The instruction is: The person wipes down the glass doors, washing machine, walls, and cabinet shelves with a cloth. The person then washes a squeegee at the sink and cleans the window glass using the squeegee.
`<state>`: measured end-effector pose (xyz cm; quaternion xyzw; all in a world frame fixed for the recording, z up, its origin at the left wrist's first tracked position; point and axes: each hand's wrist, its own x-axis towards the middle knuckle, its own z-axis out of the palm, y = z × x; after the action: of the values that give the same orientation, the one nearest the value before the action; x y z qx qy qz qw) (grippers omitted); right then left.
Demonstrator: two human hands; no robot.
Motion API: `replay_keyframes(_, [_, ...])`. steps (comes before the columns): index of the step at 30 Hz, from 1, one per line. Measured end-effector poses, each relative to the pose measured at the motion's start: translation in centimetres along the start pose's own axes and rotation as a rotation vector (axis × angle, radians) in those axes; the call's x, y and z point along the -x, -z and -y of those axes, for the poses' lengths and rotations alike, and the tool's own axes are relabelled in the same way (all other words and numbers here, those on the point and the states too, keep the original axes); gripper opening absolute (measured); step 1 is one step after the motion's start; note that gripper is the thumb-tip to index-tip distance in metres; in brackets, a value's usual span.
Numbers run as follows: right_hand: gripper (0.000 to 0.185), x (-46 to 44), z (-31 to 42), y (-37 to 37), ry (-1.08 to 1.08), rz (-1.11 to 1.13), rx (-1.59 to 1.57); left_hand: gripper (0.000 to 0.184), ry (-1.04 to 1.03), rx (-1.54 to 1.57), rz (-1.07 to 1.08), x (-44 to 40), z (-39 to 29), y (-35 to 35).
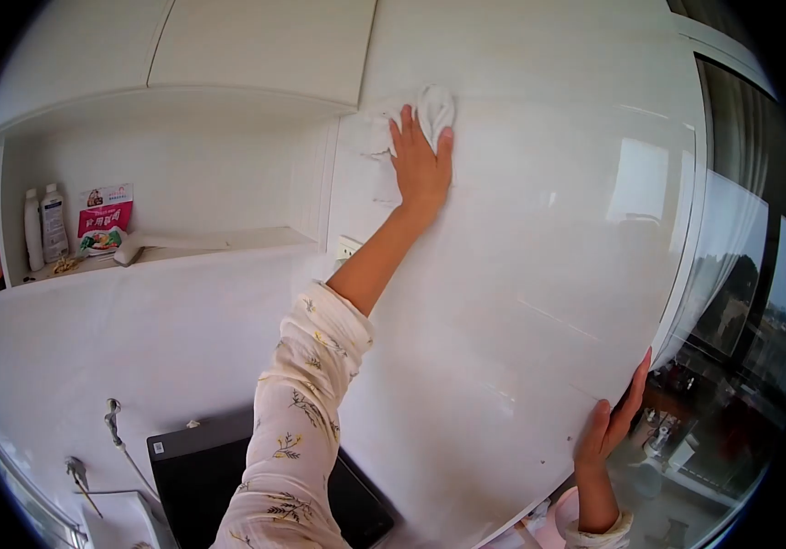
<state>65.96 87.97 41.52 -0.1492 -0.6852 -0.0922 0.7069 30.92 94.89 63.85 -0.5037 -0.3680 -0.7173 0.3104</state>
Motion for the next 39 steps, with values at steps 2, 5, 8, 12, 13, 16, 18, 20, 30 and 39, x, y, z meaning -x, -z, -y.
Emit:
replay_keyframes(2, [0.067,0.1,-0.2,-0.2,-0.009,-0.021,-0.049,0.069,-0.327,-0.035,0.147,5.5,-3.9,0.7])
replay_keyframes(5, [0.066,0.4,-0.4,0.1,-0.032,-0.008,-0.007,0.075,-0.765,0.027,0.387,10.8,-10.1,1.1])
replay_keyframes(8, [0.064,0.2,-0.9,0.1,-0.038,0.008,0.011,0.073,-0.834,-0.002,0.384,8.3,-9.6,1.3])
replay_keyframes(12, [0.062,0.0,-0.2,0.0,-0.029,0.004,0.026,0.064,-0.295,0.082,0.107,5.3,-5.7,0.4])
replay_keyframes(13, [0.062,-0.2,0.2,0.2,-0.027,0.019,0.044,0.064,-0.266,0.065,0.099,6.5,-5.1,0.3])
replay_keyframes(16, [0.061,-0.2,0.6,0.3,-0.015,0.02,0.072,0.067,-0.179,0.002,0.151,11.8,-4.9,2.6])
replay_keyframes(18, [0.06,-0.3,0.0,0.1,0.001,0.013,0.066,0.075,-0.119,-0.044,0.322,18.2,-5.5,6.2])
replay_keyframes(20, [0.059,-0.4,0.0,0.2,0.009,0.008,0.053,0.074,-0.074,-0.043,0.551,24.6,-6.3,11.1])
replay_keyframes(30, [0.069,7.8,19.9,-7.1,0.232,0.437,-0.497,0.061,1.015,0.563,0.347,27.0,-18.3,31.5])
replay_keyframes(39, [0.041,5.4,37.0,-14.8,0.284,0.438,-0.882,0.068,0.766,0.559,0.513,21.0,-23.9,48.7])
